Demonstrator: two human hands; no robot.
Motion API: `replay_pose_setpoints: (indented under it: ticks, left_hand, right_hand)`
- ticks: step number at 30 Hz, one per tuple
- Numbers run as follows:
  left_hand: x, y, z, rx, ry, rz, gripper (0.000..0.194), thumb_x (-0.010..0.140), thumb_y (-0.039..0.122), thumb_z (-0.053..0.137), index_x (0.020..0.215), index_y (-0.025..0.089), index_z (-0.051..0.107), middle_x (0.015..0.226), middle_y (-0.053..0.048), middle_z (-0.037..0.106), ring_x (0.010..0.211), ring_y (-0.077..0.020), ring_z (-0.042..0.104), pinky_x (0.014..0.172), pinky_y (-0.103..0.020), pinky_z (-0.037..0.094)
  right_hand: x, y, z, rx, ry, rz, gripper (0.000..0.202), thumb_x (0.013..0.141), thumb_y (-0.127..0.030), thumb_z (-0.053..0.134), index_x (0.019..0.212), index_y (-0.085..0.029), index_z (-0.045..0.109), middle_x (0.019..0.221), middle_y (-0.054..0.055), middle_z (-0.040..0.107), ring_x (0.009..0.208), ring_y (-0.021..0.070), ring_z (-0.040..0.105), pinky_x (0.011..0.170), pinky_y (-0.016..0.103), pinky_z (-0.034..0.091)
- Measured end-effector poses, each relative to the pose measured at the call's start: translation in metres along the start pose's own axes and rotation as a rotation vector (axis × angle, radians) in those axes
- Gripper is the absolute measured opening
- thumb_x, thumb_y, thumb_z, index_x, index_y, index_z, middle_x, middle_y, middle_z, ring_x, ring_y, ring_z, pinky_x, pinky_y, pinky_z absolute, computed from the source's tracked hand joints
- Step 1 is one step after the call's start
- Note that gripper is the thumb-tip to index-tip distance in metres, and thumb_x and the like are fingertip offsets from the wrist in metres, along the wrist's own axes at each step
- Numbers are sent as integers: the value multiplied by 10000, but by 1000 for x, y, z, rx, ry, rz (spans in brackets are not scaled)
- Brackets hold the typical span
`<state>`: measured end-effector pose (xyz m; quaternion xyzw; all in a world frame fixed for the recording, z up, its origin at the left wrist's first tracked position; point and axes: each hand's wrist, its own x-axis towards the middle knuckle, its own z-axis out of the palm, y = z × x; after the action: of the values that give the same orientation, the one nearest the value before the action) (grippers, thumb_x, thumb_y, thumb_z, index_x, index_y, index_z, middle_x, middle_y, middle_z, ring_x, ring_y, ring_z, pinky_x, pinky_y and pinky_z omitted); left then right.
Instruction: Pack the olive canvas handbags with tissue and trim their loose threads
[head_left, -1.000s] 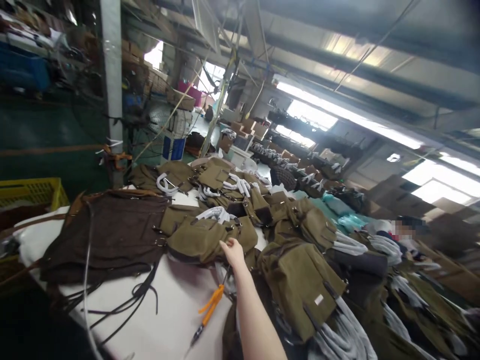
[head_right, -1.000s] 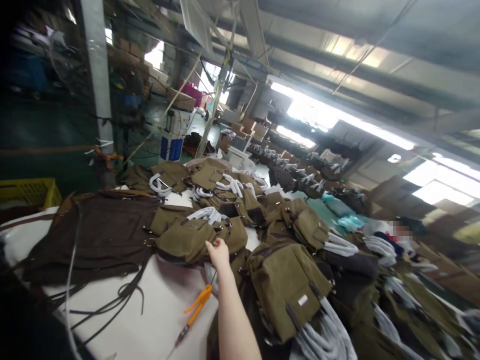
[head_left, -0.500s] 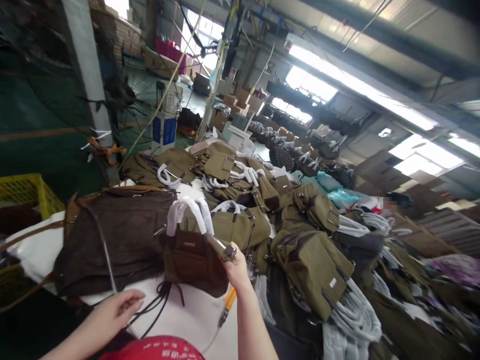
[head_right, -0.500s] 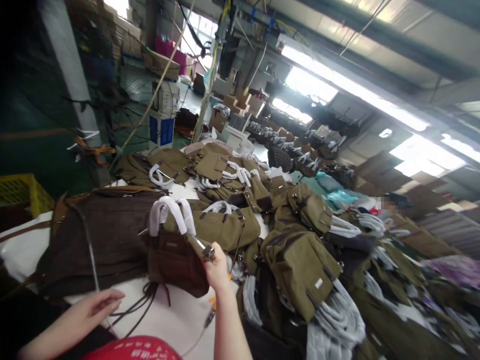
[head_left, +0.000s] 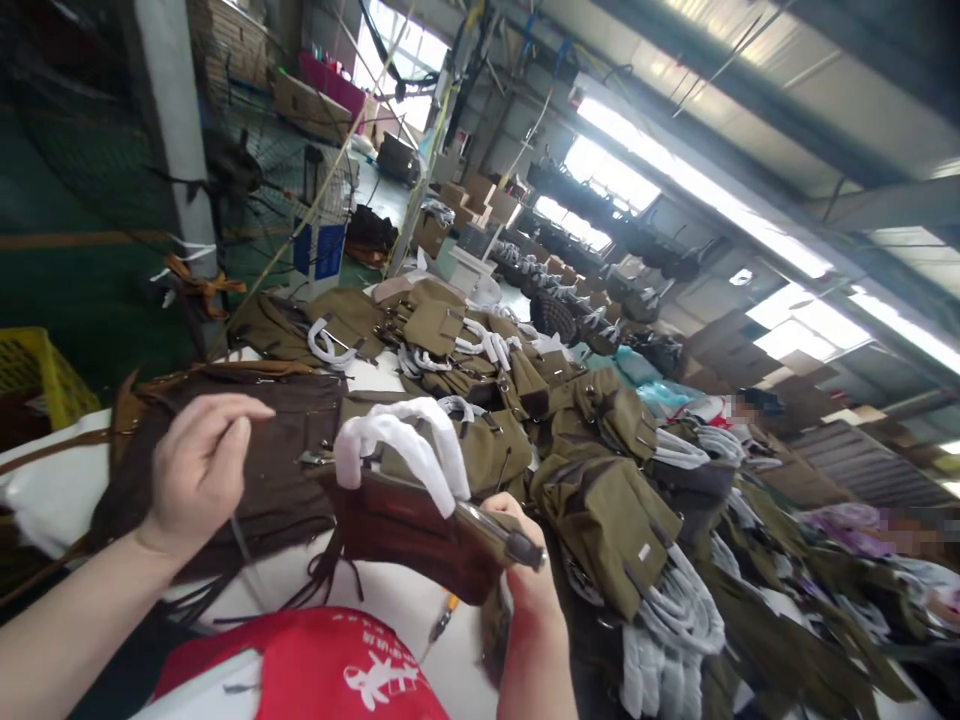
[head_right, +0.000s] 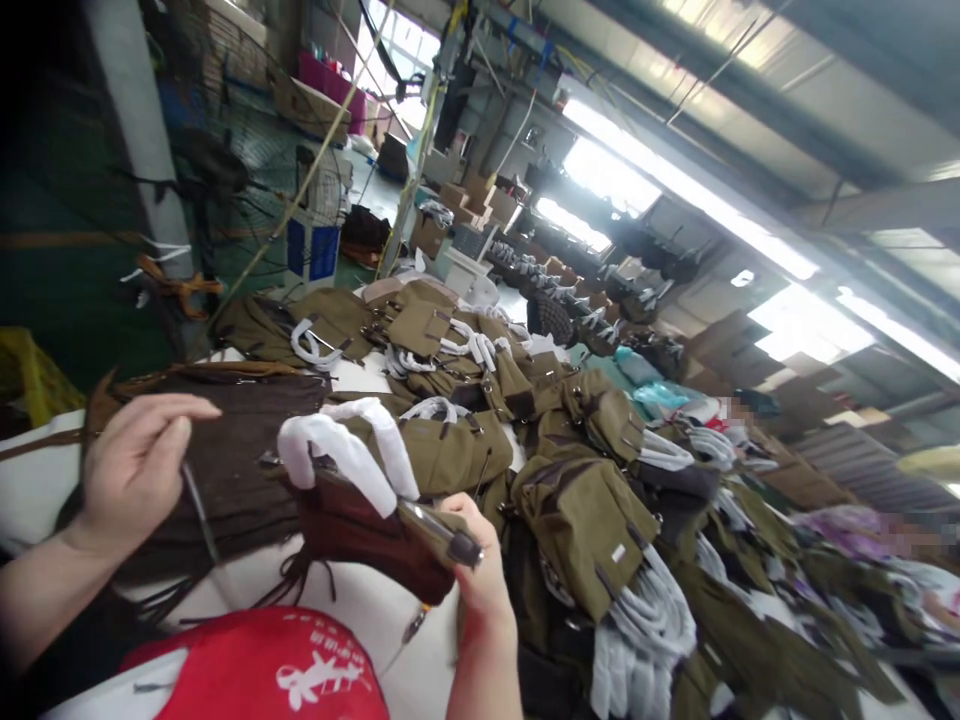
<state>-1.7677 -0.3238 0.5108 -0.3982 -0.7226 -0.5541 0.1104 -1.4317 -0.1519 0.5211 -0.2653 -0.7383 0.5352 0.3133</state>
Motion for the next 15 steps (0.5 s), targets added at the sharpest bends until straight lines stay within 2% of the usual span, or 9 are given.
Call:
replay_pose_setpoints:
  ticks: [1,2,4,7,8,9,11,13,15]
  left_hand:
    - [9,-1,-3,24,-95,-2,332,923,430,466,1056,194,658,1144,-100,635,1142,-278,576,1083,-452,403]
    - [17,-1,-4,29,-263,1,398,883,495,514,1107,200,662,1195,-105,637,1178,-301,566,1098,-468,397]
    - [29,4,0,-41,-640,-14,460,804,553,612,1135,241,685,1213,-73,674,1154,-289,607,1056,-414,460]
    - [34,21,14,-347,-1238,-93,435,843,515,600,1187,266,692,1224,-42,695,1155,-251,621,1031,-316,472]
    - [33,28,19,-450,-1406,-135,431,859,504,589,1187,246,699,1210,-51,699,1152,-258,617,1022,-309,468]
    - [31,34,25,-525,-1516,-185,425,859,507,591,1143,221,724,1149,-62,717,1100,-264,630,980,-302,482]
    - [20,42,38,-566,-1558,-287,433,819,557,624,974,182,775,941,-64,738,892,-245,647,821,-280,507]
    - [1,47,53,-548,-1454,-403,487,781,625,621,829,165,772,782,-48,704,725,-202,594,696,-265,479]
    - [-26,48,73,-527,-1284,-494,543,744,683,596,729,156,727,711,-38,664,679,-185,552,671,-269,458]
  right_hand:
    - [-3,2,-9,47,21,30,163,818,-361,677,791,-200,660,821,22,551,712,159,511,637,276,409]
    - [-7,7,-16,101,43,55,167,809,-367,689,793,-203,663,808,18,548,693,154,504,621,273,404]
    - [-14,23,-23,206,83,83,183,762,-379,735,786,-209,670,788,13,552,672,151,505,607,275,411]
    - [-24,52,-20,292,160,124,250,642,-400,806,740,-218,666,784,17,602,661,159,547,610,290,454]
    - [-26,62,-17,302,191,143,262,613,-393,817,734,-221,661,780,15,621,655,162,563,612,297,469]
    - [-27,70,-15,306,218,164,270,592,-377,823,740,-224,658,774,12,640,654,168,581,620,307,486]
    - [-27,83,-12,289,241,218,301,568,-314,828,808,-221,671,781,14,680,689,191,626,673,343,522]
    - [-26,88,-14,180,287,273,365,547,-253,824,879,-193,685,816,37,713,753,226,660,738,389,541]
    - [-27,85,-19,38,418,303,410,574,-247,793,960,-168,679,922,69,724,859,244,666,825,416,533]
